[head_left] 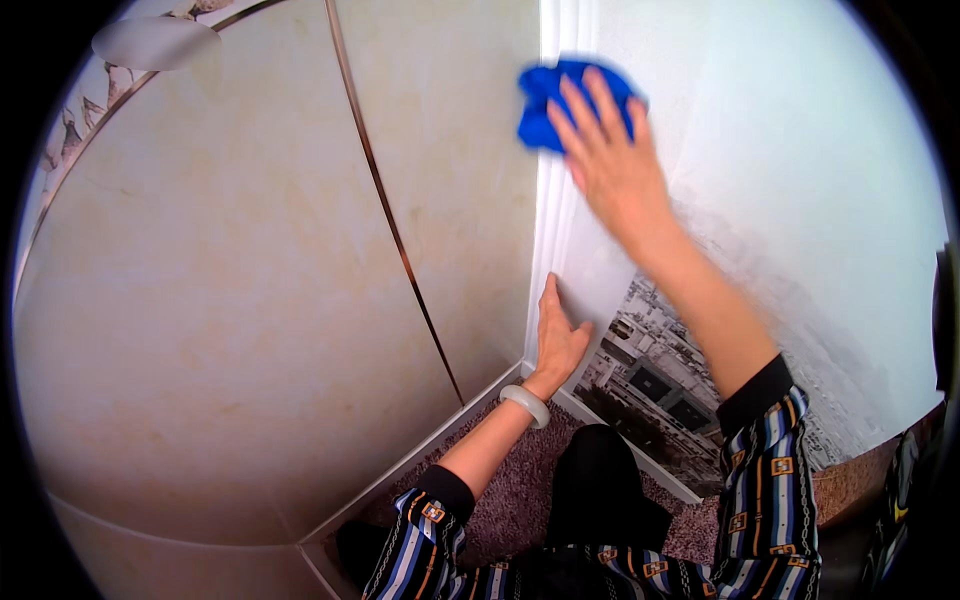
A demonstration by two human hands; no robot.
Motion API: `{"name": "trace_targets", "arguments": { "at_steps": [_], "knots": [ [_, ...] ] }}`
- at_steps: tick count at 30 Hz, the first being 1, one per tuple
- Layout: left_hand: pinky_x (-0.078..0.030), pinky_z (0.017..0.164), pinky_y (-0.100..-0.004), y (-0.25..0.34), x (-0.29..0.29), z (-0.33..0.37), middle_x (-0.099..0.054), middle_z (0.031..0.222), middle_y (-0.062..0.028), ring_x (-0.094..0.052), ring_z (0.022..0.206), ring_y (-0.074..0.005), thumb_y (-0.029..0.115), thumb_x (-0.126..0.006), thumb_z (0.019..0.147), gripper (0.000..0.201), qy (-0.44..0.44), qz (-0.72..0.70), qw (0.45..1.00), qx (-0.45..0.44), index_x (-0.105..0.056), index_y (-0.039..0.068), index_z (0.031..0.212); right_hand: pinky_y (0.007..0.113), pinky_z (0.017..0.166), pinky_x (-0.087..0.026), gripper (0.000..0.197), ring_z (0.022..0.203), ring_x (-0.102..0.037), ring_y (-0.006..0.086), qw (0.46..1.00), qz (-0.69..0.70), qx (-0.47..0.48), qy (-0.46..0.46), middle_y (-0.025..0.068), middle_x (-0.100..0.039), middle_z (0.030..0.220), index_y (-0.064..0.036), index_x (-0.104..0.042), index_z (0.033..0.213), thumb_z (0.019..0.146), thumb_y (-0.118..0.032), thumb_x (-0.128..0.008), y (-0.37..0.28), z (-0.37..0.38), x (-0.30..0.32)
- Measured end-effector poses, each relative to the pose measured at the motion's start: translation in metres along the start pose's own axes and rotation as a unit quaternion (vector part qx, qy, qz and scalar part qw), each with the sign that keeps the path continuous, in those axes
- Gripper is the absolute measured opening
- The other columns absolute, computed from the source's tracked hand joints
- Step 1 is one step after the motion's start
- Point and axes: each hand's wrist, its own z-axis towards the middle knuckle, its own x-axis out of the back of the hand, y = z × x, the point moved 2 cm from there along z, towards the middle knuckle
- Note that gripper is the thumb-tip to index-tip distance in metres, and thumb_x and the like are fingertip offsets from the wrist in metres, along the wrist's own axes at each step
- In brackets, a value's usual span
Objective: The person uses a blue cloth to wipe a window sill and adjacent wall surfaces. They move from the sill to the wall, then down to the floor area, and finally back to the sill.
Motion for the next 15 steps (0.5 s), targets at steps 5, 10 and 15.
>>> {"name": "trace_targets", "arguments": {
  "at_steps": [5,10,15],
  "knots": [
    [-0.046,0.1,-0.0381,-0.06,-0.011,-0.011,-0.034,0.153,-0.0251,-0.05,0.131,-0.0349,0.005,-0.067,0.078,0.092,-0.006,-0.107,0.986,0.127,-0.015,-0.001,0.154,0.047,0.12,-0.01,0.066,0.152,-0.003,0.0303,0.94,-0.047,0.215,-0.262,0.0046,-0.014,0.165,-0.0127,-0.029,0.155,0.093,-0.026,-0.048,-0.092,-0.146,-0.047],
    [-0.052,0.092,-0.0375,-0.092,0.004,-0.042,-0.05,0.143,-0.0231,-0.064,0.113,-0.0318,0.01,-0.068,0.079,0.086,-0.034,-0.007,0.978,0.208,-0.024,0.001,0.152,0.047,0.122,0.0,0.066,0.153,0.001,0.0268,0.873,-0.023,0.323,-0.364,-0.0009,-0.015,0.165,-0.0135,-0.029,0.155,0.094,-0.031,-0.047,-0.131,-0.251,-0.079],
    [-0.053,0.085,-0.0381,-0.115,0.03,-0.045,-0.055,0.136,-0.0223,-0.066,0.103,-0.0303,0.014,-0.066,0.081,0.073,0.016,0.009,0.984,0.175,-0.035,-0.001,0.146,0.046,0.119,-0.02,0.069,0.15,-0.019,0.0274,0.97,0.172,0.109,-0.134,0.0092,-0.033,0.157,-0.0066,-0.043,0.146,0.078,-0.003,-0.055,-0.09,-0.141,-0.054]
  ]
}}
